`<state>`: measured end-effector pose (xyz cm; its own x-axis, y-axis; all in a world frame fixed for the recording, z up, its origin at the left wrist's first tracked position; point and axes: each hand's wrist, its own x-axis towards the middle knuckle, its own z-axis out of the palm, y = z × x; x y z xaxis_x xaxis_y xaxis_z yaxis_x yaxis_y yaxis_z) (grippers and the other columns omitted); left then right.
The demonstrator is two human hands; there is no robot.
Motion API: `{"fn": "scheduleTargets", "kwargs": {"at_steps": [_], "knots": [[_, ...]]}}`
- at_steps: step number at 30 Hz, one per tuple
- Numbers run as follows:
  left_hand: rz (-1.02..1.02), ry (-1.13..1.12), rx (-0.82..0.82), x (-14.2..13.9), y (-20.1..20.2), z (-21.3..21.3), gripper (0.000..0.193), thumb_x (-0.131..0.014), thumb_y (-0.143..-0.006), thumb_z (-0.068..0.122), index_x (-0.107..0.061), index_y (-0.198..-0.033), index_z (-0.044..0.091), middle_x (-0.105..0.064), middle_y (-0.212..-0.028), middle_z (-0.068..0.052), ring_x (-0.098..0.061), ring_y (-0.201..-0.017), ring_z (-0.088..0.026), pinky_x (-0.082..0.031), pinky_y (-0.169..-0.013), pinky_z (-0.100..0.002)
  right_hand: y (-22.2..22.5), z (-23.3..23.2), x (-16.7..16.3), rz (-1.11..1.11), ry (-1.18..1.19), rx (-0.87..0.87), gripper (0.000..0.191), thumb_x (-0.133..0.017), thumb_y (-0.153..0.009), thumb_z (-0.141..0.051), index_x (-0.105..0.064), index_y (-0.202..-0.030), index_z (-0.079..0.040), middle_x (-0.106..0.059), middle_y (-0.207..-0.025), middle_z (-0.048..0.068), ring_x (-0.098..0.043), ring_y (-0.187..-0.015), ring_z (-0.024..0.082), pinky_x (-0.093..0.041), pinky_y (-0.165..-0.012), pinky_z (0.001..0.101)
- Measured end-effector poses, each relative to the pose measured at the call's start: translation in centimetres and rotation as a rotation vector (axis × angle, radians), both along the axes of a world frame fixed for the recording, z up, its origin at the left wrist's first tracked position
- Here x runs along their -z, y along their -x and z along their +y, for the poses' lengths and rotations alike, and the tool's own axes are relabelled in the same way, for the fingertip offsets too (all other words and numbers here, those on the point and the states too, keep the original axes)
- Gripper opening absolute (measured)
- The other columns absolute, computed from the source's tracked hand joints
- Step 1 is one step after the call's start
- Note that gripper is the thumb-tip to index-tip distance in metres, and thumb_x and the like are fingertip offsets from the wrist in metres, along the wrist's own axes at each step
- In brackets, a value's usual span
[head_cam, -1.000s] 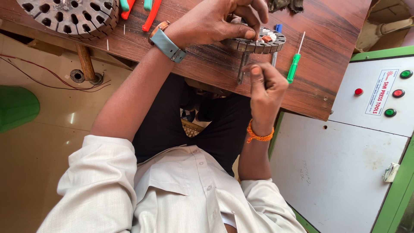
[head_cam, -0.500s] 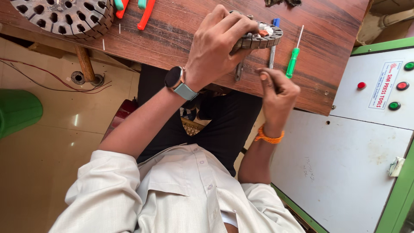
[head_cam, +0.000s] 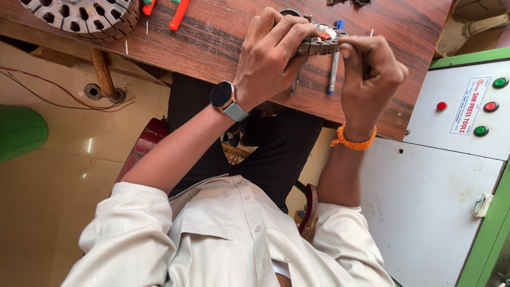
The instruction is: The person assembles a cylindrical electrical component by inserting small white and orange pieces into slots on a metal rotor. They use a green screwdriver to adjust and secure the pieces, repeatedly rotating and inspecting the assembly on a wooden workbench.
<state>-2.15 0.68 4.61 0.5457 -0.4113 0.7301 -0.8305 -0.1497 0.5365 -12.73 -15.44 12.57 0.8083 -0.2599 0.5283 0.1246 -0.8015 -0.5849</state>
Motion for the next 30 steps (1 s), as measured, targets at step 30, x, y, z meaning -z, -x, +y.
{"fn": "scheduleTargets", "kwargs": {"at_steps": [30], "knots": [[0.438,0.154,0.729,0.4,-6.3,-0.4,0.04,-0.065,-0.109,0.002,-0.044,-0.143,0.008,-0.077,-0.117,-0.004,-0.078,-0.113,-0.015,-0.061,-0.099,-0.034,0.8,5.1,4.1,-0.074,-0.393,0.127,0.013,-0.08,-0.101,-0.005,-0.068,-0.096,-0.004,-0.058,-0.075,-0.006,-0.034,-0.062,0.002,-0.023,-0.057,0.0233]]}}
